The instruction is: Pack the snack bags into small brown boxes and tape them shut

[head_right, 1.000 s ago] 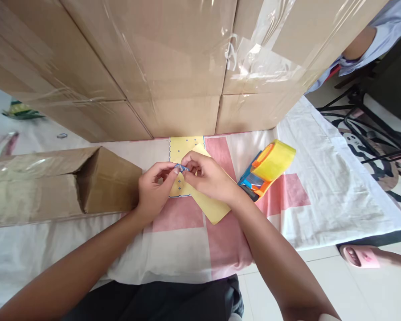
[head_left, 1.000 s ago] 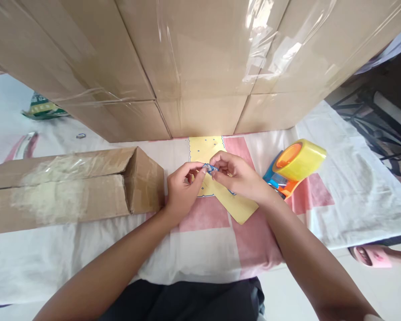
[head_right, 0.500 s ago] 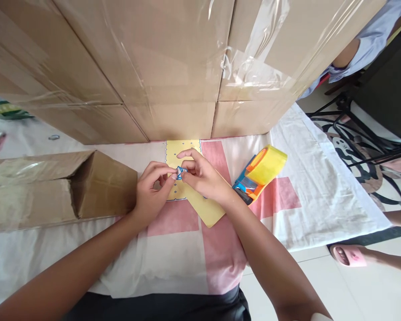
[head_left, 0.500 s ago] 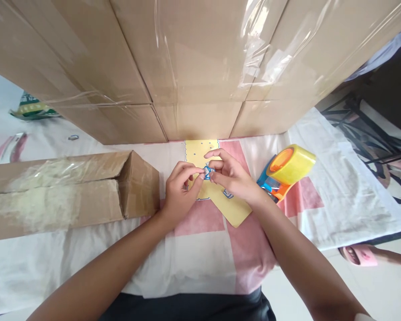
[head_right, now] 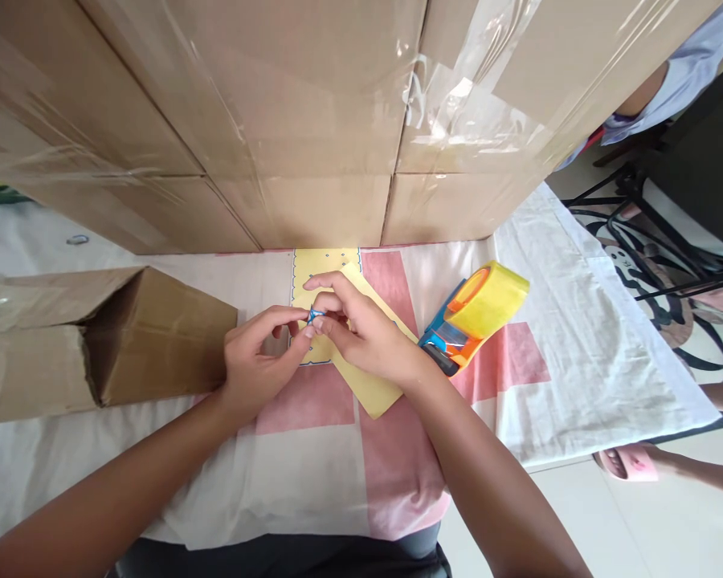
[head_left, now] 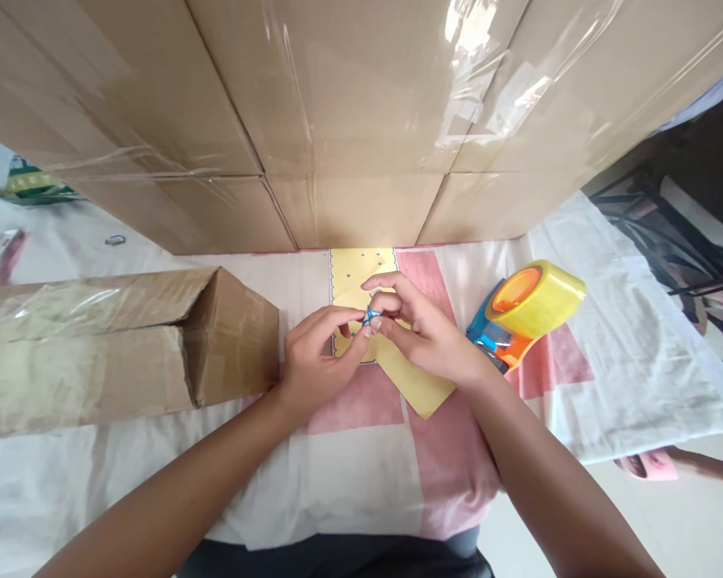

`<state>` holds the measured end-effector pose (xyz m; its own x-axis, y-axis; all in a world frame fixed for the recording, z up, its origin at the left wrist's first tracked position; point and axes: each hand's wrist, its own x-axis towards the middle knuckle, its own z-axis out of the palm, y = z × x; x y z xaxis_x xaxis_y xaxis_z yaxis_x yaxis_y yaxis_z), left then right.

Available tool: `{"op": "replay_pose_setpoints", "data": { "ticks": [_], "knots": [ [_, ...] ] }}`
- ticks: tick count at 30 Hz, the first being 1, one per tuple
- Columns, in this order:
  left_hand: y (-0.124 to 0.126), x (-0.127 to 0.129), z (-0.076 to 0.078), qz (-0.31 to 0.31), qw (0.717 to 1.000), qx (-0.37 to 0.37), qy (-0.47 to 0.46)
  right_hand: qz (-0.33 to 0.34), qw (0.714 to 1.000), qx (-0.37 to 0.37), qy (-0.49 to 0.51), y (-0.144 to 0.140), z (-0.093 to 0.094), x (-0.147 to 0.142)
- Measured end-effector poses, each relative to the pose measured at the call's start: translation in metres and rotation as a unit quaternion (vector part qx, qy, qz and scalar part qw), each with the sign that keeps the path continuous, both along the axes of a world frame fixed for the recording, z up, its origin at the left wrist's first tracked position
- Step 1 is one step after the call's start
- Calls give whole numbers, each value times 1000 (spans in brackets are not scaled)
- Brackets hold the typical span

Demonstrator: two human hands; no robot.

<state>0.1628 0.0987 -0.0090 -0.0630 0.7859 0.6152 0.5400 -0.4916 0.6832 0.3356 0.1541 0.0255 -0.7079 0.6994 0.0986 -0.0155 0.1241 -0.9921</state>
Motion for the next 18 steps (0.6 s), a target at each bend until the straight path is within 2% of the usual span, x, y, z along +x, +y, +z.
{"op": "replay_pose_setpoints", "data": {
  "ticks": [4,10,13,18],
  "knots": [
    [1,-4,0,12,997,54,60,-6,993,98,-58,-1,2,2],
    [0,-8,7,46,975,110,188,-27,961,215,-170,-7,9,3],
    [-1,-9,8,56,967,127,213,-32,961,222,-163,-10,9,1],
    [-4,-10,7,53,960,125,245,-60,977,166,-115,-11,8,-4]
  ]
}}
